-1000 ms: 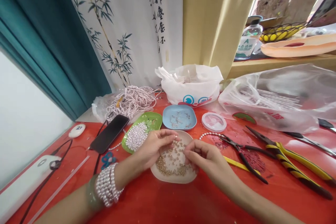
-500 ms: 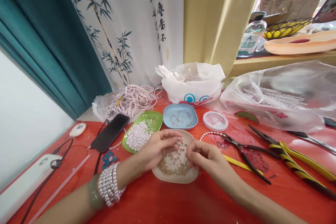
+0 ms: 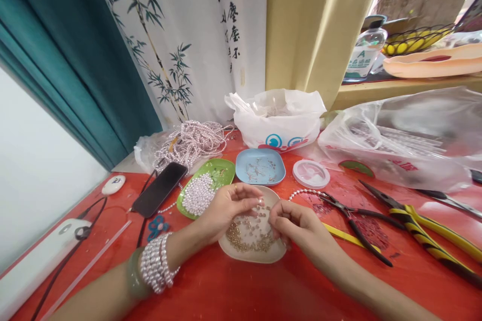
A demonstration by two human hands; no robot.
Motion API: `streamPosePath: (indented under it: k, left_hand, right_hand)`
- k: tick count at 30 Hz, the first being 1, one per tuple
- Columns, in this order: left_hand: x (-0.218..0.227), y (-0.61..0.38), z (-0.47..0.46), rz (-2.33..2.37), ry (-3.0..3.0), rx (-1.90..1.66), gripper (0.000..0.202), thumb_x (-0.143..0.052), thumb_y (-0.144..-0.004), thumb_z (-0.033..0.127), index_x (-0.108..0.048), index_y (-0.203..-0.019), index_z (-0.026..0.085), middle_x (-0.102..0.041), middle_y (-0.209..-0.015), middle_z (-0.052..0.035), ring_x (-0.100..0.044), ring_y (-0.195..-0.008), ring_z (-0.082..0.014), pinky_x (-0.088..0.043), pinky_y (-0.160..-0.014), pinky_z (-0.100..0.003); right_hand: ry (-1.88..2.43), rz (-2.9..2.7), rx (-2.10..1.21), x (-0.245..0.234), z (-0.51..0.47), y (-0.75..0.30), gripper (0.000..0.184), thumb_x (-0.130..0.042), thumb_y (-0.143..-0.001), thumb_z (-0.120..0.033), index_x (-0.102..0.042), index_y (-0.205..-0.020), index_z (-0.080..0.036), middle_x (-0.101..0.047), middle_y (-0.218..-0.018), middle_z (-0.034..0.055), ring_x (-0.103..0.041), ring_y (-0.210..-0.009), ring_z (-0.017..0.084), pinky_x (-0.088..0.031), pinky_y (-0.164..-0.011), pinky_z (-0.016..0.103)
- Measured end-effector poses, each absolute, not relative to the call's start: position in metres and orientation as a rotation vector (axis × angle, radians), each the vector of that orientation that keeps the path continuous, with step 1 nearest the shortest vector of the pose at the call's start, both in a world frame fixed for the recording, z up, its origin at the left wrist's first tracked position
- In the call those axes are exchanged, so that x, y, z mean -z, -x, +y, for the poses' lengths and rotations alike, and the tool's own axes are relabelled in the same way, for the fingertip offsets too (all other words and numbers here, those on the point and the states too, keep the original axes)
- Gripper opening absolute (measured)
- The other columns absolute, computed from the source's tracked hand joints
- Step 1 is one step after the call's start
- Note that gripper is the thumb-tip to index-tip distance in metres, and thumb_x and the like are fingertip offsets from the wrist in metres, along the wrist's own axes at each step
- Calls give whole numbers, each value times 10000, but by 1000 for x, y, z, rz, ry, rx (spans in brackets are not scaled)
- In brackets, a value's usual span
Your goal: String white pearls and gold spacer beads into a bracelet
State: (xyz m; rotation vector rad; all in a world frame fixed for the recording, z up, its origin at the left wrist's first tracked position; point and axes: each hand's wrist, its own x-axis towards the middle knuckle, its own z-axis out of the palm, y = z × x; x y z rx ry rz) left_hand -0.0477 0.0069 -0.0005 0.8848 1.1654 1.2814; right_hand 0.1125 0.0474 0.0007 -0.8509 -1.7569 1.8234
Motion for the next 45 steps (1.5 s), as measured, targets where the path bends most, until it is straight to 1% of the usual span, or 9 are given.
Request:
streamPosePath:
  k: [8,13,16,19,25,32,37,41,45]
  left_hand:
    - [2,48,7,1177,-964,-1285,121,-698,-620,194,-635,-711,145,-601,-671,5,-520,-594,-82,-416,-604,-219]
    - [-1,48,5,1219,-1049,-1341,145,-714,-591,179,-616,-692,147,-587,-680,13,-523,-634,-97,-418,-622,-227]
    - [-4,47,3,1264,-1151,-1352,137,-710,-595,181,-610,-683,147,-588,-688,5,-526,-651,-110,-422,-627,-237]
    - [-6,45,2,1261,-1237,-1353,125,-703,-605,186,-602,-668,151,-582,-673,5,-526,-649,-113,-428,-624,-240]
    - [-6,44,-1,1258,-1297,-1363,114,-691,-633,171,-584,-671,156,-583,-676,5,-534,-642,-107,-435,-606,-229]
    - [-3,43,-1,1264,-1340,-1350,117,-692,-636,181,-585,-673,154,-580,-685,1,-536,-641,-111,-435,-604,-237]
    - [-2,45,0,1333,-1474,-1322,78,-684,-652,183,-616,-685,163,-597,-711,-11,-549,-699,-136,-433,-649,-261]
    - [-5,47,1,1376,-1628,-1331,42,-634,-717,216,-653,-708,181,-629,-727,-26,-554,-745,-152,-420,-708,-290]
    - [-10,46,-2,1419,-1665,-1335,63,-613,-735,233,-654,-712,191,-628,-722,-27,-548,-735,-153,-420,-679,-284]
  right_hand:
    - [851,-1764,-1771,1,47,-113,111,-474,-720,-233,-477,-630,-167,-459,-519,-54,-385,-456,68,-297,-441,187]
    - [845,-1801,-1697,3,49,-112,146,-482,-756,-294,-503,-697,-163,-489,-583,-34,-377,-464,69,-288,-430,194]
    - [840,-1804,-1655,4,49,-112,155,-497,-752,-307,-523,-718,-158,-468,-579,-37,-375,-471,73,-275,-425,196]
    - [834,-1795,-1618,4,49,-112,149,-506,-750,-304,-538,-726,-160,-450,-566,-44,-380,-478,76,-274,-429,195]
    - [825,-1808,-1594,4,50,-113,158,-514,-750,-319,-554,-728,-168,-492,-586,-27,-420,-492,87,-305,-432,199]
    - [812,-1821,-1576,7,50,-113,141,-523,-754,-306,-571,-748,-174,-502,-603,-28,-423,-497,83,-315,-433,191]
    - [810,-1821,-1599,4,50,-112,142,-540,-742,-306,-597,-734,-176,-513,-596,-30,-429,-500,81,-312,-431,186]
    - [848,-1804,-1612,1,52,-114,145,-560,-723,-312,-605,-736,-174,-523,-581,-32,-440,-495,82,-321,-431,187]
    - [859,-1813,-1644,-4,51,-114,142,-581,-701,-317,-605,-703,-176,-536,-565,-29,-457,-494,90,-346,-444,198]
